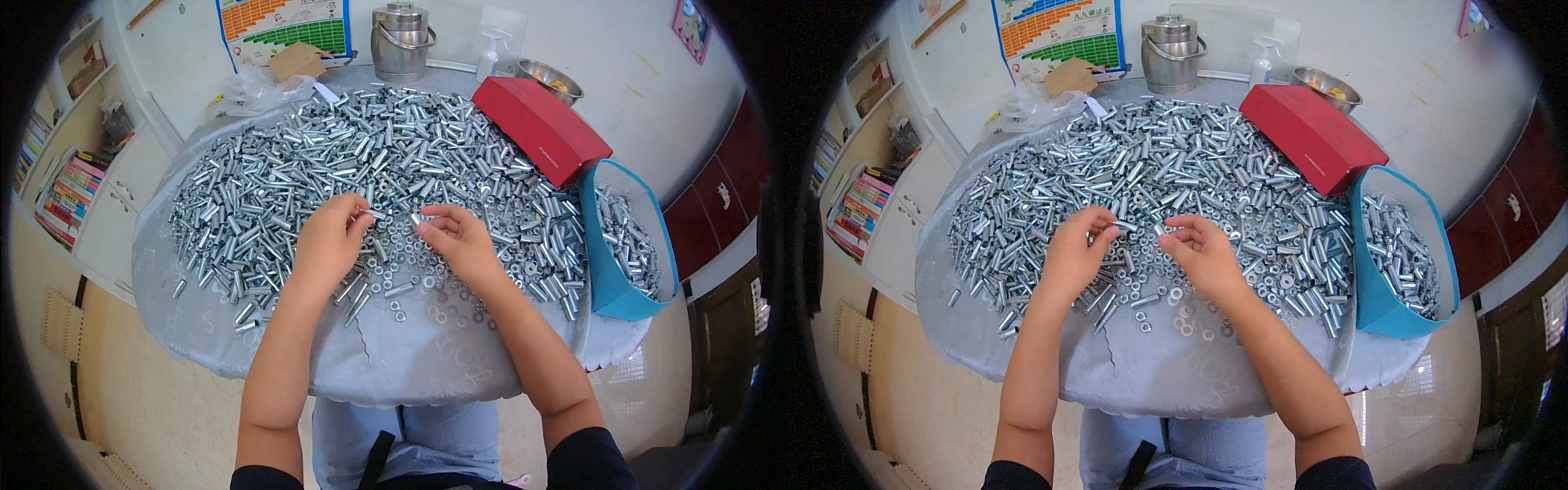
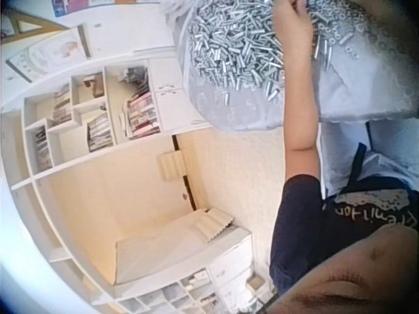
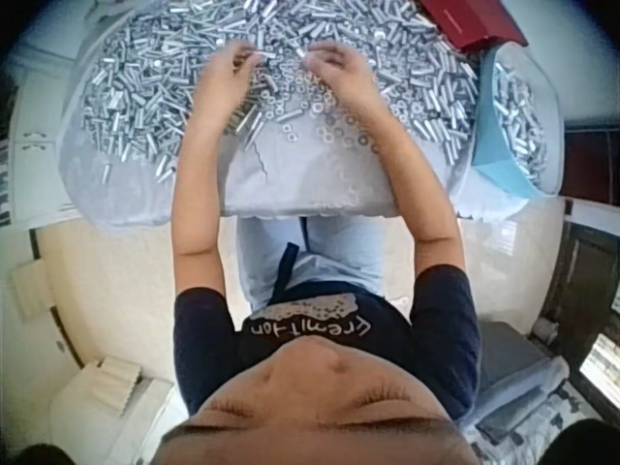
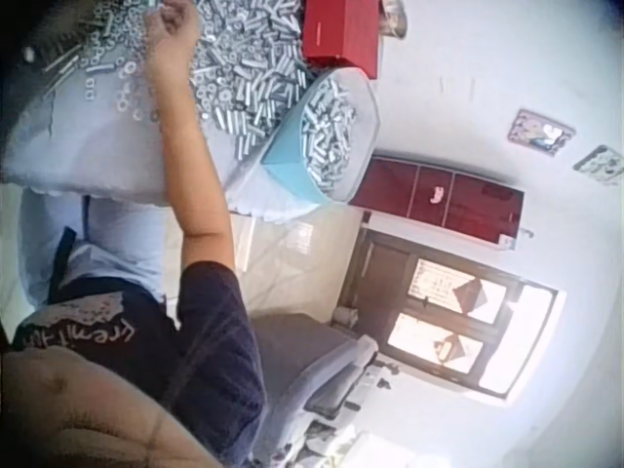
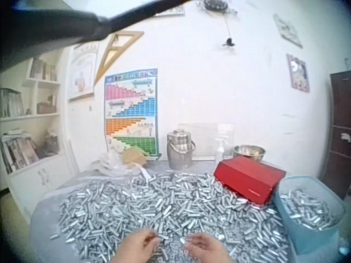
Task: The person sits at a table covered with a large pile of metal fasteners. They repeatedly pick up a cylindrical metal piece and a small washer, thread the washer onto the cylinder, and place the assembled unit into a blue container on the right.
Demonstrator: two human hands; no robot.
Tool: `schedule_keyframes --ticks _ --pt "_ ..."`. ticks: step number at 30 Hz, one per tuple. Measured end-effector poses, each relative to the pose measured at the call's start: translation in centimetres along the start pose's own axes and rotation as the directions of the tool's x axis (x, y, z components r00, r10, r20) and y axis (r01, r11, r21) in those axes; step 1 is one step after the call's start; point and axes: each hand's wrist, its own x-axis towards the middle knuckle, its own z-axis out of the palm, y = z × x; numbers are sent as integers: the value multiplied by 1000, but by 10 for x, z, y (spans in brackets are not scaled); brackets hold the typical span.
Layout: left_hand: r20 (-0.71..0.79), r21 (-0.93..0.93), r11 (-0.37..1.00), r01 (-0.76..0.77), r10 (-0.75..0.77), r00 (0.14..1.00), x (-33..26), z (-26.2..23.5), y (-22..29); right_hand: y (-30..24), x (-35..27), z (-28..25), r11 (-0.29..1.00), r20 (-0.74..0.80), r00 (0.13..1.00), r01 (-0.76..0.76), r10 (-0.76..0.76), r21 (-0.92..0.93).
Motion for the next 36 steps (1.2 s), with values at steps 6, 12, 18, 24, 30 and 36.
schedule_keyframes --ticks 6,12,18,24,30,36 --pt "84 -599 789 135 -105 991 4 4 10 -14 -2 -6 898 23 972 -226 234 377" --pt "192 -747 625 227 -124 974 2 16 10 -14 -2 -6 916 -18 973 -211 231 340" --pt "148 -758 617 211 -152 977 3 21 8 -13 -3 -7 899 -25 974 -197 224 391" --pt "139 -794 569 213 -171 975 5 21 6 -5 1 -11 867 -42 972 -187 231 462" --pt "177 -786 563 256 -192 965 5 19 7 -3 2 -10 840 -42 964 -206 262 501" --pt "227 -779 557 289 -179 957 4 18 6 -2 2 -9 846 -36 969 -195 244 497"
